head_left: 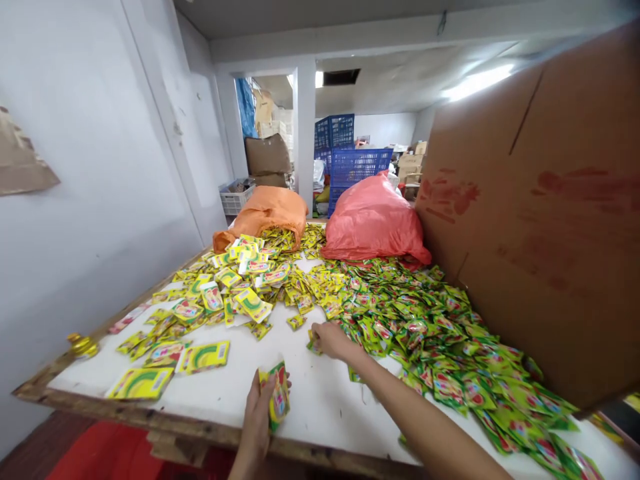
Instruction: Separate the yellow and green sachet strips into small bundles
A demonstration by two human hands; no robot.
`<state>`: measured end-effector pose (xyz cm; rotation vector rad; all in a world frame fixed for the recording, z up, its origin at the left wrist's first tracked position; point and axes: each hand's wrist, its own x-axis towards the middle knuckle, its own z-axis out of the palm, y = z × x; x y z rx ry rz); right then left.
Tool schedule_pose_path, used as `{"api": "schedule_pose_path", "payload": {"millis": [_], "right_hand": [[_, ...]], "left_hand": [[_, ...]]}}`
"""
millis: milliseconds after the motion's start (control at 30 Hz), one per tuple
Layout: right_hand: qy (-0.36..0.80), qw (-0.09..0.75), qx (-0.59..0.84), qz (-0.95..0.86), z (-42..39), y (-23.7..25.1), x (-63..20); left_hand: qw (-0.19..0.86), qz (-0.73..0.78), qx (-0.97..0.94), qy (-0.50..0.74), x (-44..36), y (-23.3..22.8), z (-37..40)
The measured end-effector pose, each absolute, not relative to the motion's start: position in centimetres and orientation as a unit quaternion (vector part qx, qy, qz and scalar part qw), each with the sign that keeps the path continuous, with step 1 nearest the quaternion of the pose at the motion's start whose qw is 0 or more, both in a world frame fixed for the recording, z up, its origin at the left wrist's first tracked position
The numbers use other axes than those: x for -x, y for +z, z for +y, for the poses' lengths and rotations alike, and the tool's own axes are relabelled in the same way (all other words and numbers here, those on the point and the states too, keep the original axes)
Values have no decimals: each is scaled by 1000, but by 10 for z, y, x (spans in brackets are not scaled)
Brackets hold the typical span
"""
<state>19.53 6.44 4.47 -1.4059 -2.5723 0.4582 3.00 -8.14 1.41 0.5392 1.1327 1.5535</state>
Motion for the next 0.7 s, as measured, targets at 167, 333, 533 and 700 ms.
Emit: {"api": "schedule_pose_path", "payload": {"millis": [167, 333, 533, 700], "right_hand": [[163, 34, 423, -891, 18, 51, -214], [159, 10, 378, -912, 19, 79, -224], [123, -68, 314, -939, 11, 73, -206], [108, -70, 331, -935, 9, 55, -208]], "left_hand": [[542, 479, -235, 650, -32, 16, -78], [537, 478, -257, 645, -31, 14, -78], [524, 493, -263, 643, -37, 24, -82], [507, 504, -259, 649, -42, 33, -85]]}}
